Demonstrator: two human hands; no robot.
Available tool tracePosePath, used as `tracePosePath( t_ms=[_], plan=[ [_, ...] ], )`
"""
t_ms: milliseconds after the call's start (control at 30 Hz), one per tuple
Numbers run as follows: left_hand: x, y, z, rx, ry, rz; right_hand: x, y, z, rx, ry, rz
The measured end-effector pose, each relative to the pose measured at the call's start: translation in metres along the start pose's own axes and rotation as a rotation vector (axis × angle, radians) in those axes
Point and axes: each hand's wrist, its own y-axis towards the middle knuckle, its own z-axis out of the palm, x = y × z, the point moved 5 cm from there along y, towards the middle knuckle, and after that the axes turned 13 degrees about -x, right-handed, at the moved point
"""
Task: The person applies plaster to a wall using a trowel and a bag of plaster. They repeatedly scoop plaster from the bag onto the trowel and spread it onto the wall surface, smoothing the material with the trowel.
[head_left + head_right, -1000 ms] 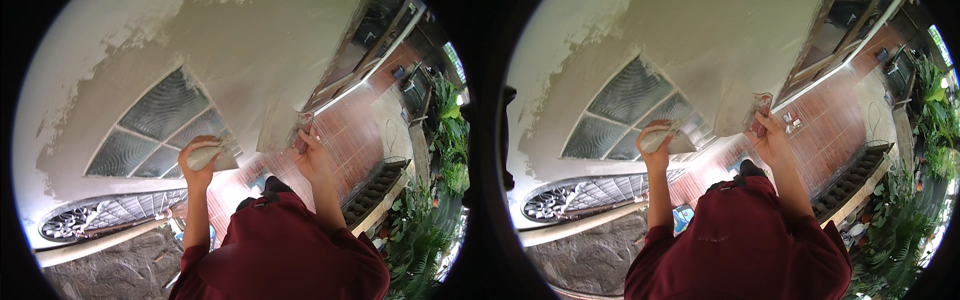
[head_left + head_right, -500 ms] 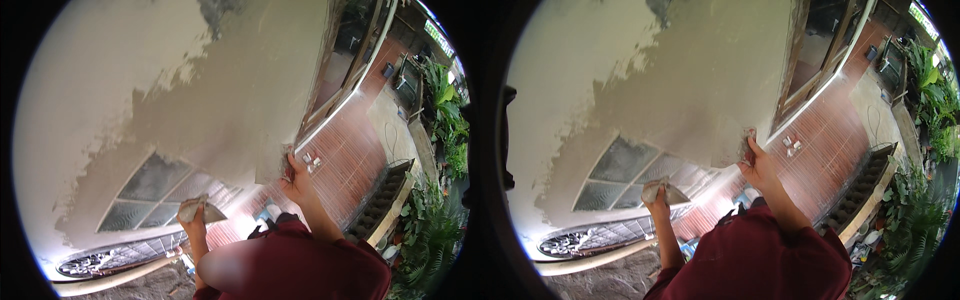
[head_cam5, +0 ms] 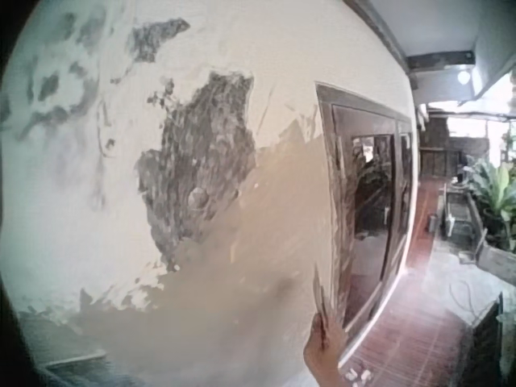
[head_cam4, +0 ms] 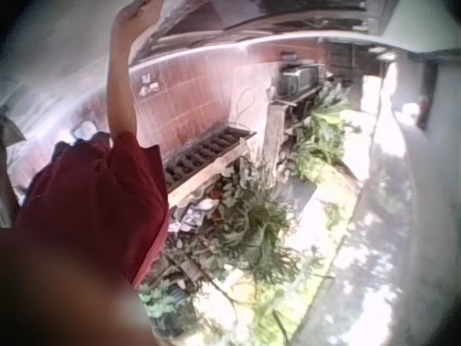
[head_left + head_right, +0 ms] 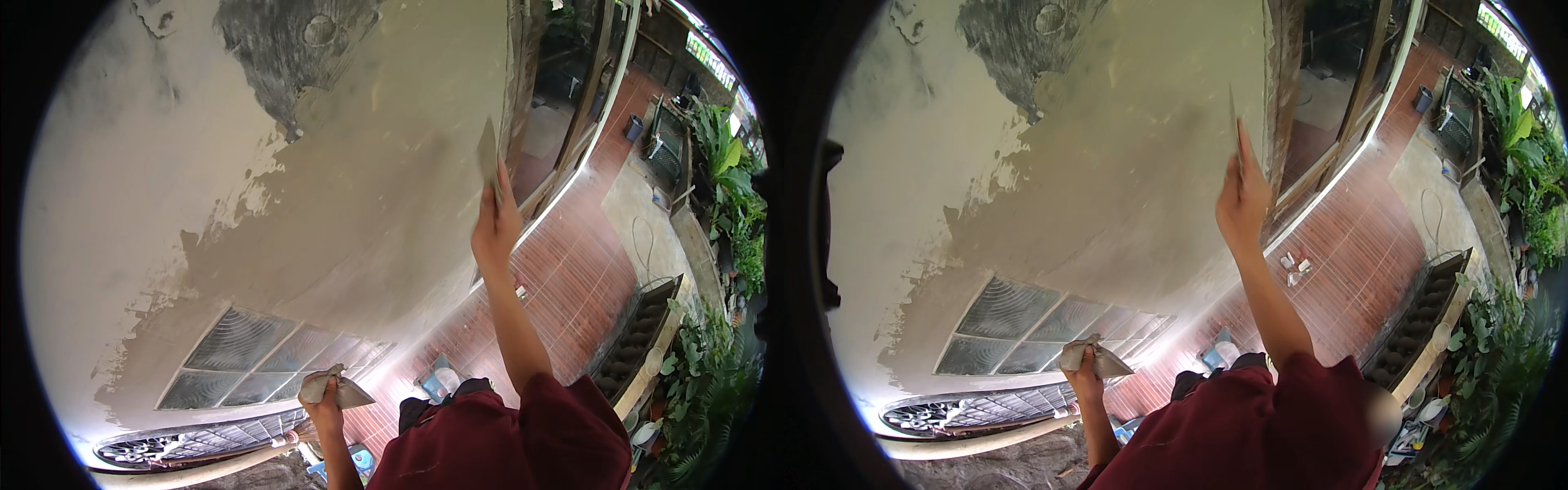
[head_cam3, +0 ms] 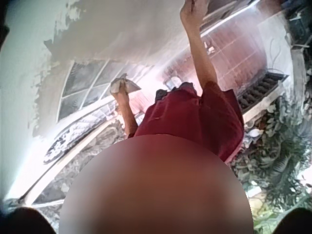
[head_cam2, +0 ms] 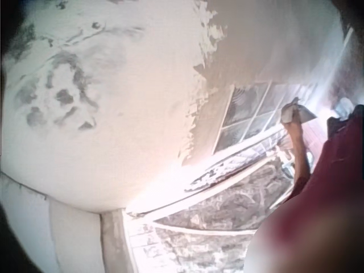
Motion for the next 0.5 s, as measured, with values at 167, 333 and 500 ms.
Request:
tracePosePath(
  t_ms=[167,333,500],
  plan=[
    [-0.004,0.004,0.004,0.010,-0.008,0.041,0.005,0.052,0.081,-0.106,-0.058,-0.430],
    [-0.001,0.011,0.003,-0.034,-0.041,0.002,0.008,0.000,0.116,-0.122,-0.025,-0.374],
    [0.005,0.019,0.007,-0.048,-0.073,-0.047,0.038,-0.089,0.091,0.163,0.143,-0.434]
  ],
)
